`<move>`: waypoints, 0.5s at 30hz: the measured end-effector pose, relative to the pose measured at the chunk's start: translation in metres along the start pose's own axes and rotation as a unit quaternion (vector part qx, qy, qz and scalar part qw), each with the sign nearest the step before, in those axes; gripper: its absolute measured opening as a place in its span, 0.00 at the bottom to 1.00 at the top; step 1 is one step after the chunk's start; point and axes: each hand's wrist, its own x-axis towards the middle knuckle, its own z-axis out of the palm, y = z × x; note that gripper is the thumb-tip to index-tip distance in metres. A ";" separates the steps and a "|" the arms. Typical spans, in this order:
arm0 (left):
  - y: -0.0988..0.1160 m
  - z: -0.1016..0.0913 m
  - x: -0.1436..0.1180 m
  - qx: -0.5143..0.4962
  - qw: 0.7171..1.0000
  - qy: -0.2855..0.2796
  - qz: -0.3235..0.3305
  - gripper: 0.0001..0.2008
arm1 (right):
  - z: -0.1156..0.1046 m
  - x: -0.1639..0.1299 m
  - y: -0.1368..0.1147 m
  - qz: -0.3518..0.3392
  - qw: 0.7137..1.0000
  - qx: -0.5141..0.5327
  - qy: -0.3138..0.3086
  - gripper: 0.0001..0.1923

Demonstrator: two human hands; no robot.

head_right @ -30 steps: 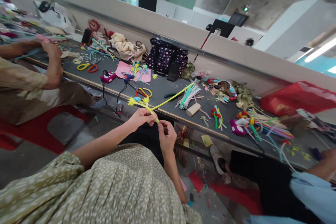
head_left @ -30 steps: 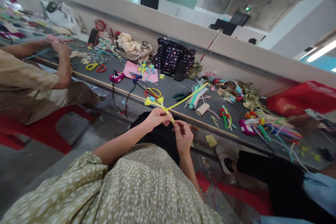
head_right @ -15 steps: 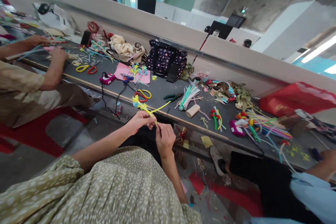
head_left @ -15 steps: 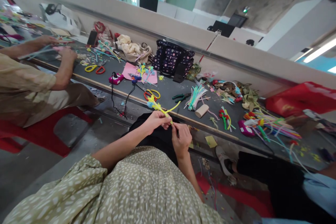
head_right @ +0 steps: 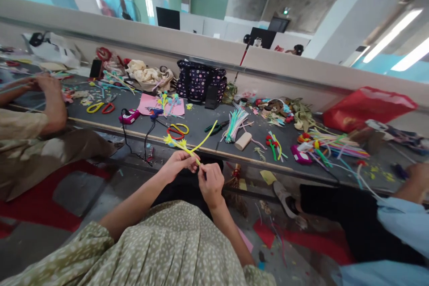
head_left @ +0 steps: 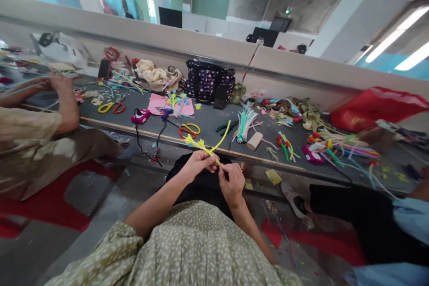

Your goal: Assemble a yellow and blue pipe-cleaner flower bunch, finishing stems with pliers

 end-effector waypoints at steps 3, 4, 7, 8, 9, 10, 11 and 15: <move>0.001 -0.006 0.001 0.010 1.000 0.013 -0.001 0.18 | 0.001 0.003 0.000 -0.029 0.999 -0.035 -0.003 0.09; 0.001 -0.007 0.002 0.012 1.000 0.014 0.000 0.17 | 0.001 0.003 0.000 -0.040 0.998 -0.044 -0.009 0.09; 0.001 -0.007 0.001 -0.011 1.000 0.010 -0.008 0.16 | 0.002 0.006 -0.001 -0.066 0.996 -0.061 -0.029 0.09; 0.001 -0.006 0.001 -0.028 0.999 0.009 -0.014 0.16 | 0.003 0.006 -0.001 -0.071 0.995 -0.065 -0.035 0.09; 0.000 -0.005 0.001 -0.046 0.999 0.008 -0.021 0.16 | 0.004 0.007 -0.001 -0.074 0.994 -0.068 -0.040 0.08; -0.001 -0.004 0.002 -0.065 0.998 0.007 -0.026 0.16 | 0.005 0.007 -0.001 -0.075 0.994 -0.068 -0.043 0.08; -0.002 -0.004 0.002 -0.082 0.996 0.004 -0.029 0.15 | 0.006 0.008 -0.002 -0.072 0.994 -0.066 -0.044 0.07; -0.001 -0.007 0.005 -0.097 0.995 -0.006 -0.018 0.14 | 0.008 0.011 -0.007 0.006 0.998 0.010 -0.059 0.05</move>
